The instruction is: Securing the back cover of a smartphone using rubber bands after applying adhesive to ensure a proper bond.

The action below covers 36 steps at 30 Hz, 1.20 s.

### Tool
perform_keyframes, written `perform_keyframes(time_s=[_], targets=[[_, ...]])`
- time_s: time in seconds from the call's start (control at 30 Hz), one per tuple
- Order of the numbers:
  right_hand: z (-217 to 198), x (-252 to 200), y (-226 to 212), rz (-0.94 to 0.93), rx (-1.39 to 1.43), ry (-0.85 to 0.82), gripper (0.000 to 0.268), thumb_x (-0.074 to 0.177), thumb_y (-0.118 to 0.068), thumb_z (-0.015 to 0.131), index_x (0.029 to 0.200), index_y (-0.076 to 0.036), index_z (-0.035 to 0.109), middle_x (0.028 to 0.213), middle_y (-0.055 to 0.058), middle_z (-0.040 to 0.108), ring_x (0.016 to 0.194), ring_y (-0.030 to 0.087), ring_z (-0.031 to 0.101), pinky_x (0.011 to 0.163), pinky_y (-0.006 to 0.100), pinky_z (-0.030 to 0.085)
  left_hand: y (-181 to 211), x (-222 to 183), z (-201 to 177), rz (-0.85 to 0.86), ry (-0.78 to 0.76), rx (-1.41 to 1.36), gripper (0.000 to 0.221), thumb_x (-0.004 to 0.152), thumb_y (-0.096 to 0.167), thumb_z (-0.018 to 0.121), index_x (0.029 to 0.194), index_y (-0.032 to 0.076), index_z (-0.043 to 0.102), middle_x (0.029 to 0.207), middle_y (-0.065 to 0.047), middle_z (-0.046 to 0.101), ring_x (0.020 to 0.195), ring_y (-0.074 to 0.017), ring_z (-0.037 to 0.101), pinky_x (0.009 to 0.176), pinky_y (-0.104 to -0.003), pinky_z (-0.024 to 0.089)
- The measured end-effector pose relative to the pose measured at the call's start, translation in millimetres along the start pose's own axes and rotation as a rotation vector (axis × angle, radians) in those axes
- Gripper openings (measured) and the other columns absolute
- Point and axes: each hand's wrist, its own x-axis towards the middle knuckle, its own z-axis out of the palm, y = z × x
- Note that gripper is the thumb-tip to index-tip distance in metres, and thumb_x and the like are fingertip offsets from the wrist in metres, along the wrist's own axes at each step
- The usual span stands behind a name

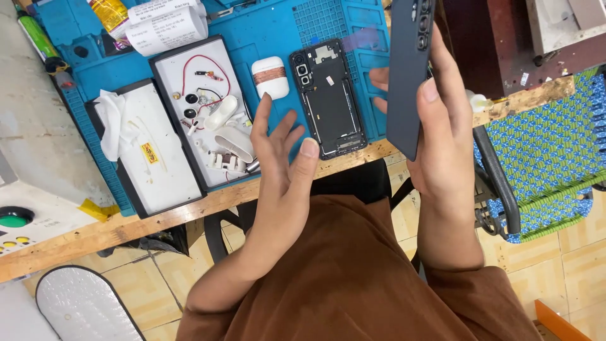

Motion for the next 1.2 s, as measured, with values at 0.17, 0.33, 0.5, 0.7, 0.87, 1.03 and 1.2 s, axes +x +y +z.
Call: perform_keyframes(time_s=[0.17, 0.33, 0.5, 0.7, 0.87, 1.03, 1.2], targets=[[2, 7, 4, 0.03, 0.124, -0.096, 0.078, 0.112, -0.06, 0.054, 0.174, -0.021, 0.029, 0.149, 0.017, 0.07, 0.148, 0.031, 0.072, 0.13, 0.055, 0.061, -4, 2, 1, 0.018, 0.007, -0.025, 0.078, 0.113, 0.049, 0.051, 0.172, 0.025, 0.005, 0.177, -0.032, 0.032, 0.164, -0.0389, 0.041, 0.129, -0.053, 0.035], [6, 14, 5, 0.11, 0.13, -0.078, 0.08, 0.108, -0.059, 0.056, 0.174, -0.024, 0.029, 0.145, 0.016, 0.075, 0.144, 0.029, 0.076, 0.126, 0.048, 0.061, 1, 6, 3, 0.004, 0.0, -0.045, 0.079, 0.111, 0.052, 0.053, 0.171, 0.026, 0.008, 0.177, -0.033, 0.035, 0.165, -0.0399, 0.041, 0.131, -0.053, 0.033], [6, 14, 9, 0.12, 0.179, -0.067, 0.078, 0.107, -0.058, 0.057, 0.174, -0.027, 0.03, 0.146, 0.017, 0.076, 0.145, 0.03, 0.076, 0.126, 0.047, 0.06, -2, 15, 3, 0.004, 0.031, -0.056, 0.077, 0.11, 0.049, 0.057, 0.17, 0.026, 0.015, 0.174, -0.029, 0.038, 0.164, -0.0348, 0.041, 0.132, -0.048, 0.034], [5, 11, 10, 0.108, 0.245, -0.002, 0.086, 0.103, -0.066, 0.06, 0.174, -0.029, 0.031, 0.147, 0.014, 0.077, 0.146, 0.028, 0.076, 0.127, 0.052, 0.065, 1, 19, 5, -0.095, 0.072, 0.015, 0.076, 0.104, 0.048, 0.064, 0.166, 0.035, 0.023, 0.167, -0.021, 0.054, 0.157, -0.0341, 0.056, 0.123, -0.049, 0.038], [4, 11, 12, 0.129, 0.275, 0.055, 0.094, 0.098, -0.067, 0.06, 0.176, -0.026, 0.026, 0.148, 0.013, 0.075, 0.148, 0.029, 0.075, 0.124, 0.05, 0.066, 4, 23, 6, -0.069, 0.094, 0.114, 0.076, 0.102, 0.035, 0.07, 0.165, 0.031, 0.029, 0.162, -0.017, 0.06, 0.149, -0.0319, 0.064, 0.119, -0.048, 0.044], [4, 9, 12, 0.13, 0.299, 0.039, 0.097, 0.095, -0.071, 0.064, 0.174, -0.028, 0.028, 0.152, 0.015, 0.073, 0.151, 0.032, 0.074, 0.126, 0.051, 0.065, -13, 33, 4, 0.015, 0.119, 0.076, 0.081, 0.1, 0.03, 0.077, 0.166, 0.029, 0.031, 0.152, -0.016, 0.062, 0.127, -0.0233, 0.07, 0.107, -0.036, 0.056], [6, 9, 12, 0.156, 0.372, 0.02, 0.102, 0.092, -0.07, 0.065, 0.174, -0.025, 0.026, 0.154, 0.019, 0.071, 0.148, 0.033, 0.073, 0.122, 0.051, 0.067, -13, 41, 3, -0.017, 0.117, 0.013, 0.092, 0.096, 0.019, 0.081, 0.169, 0.025, 0.025, 0.157, -0.021, 0.055, 0.1, -0.0144, 0.063, 0.098, -0.031, 0.064]])
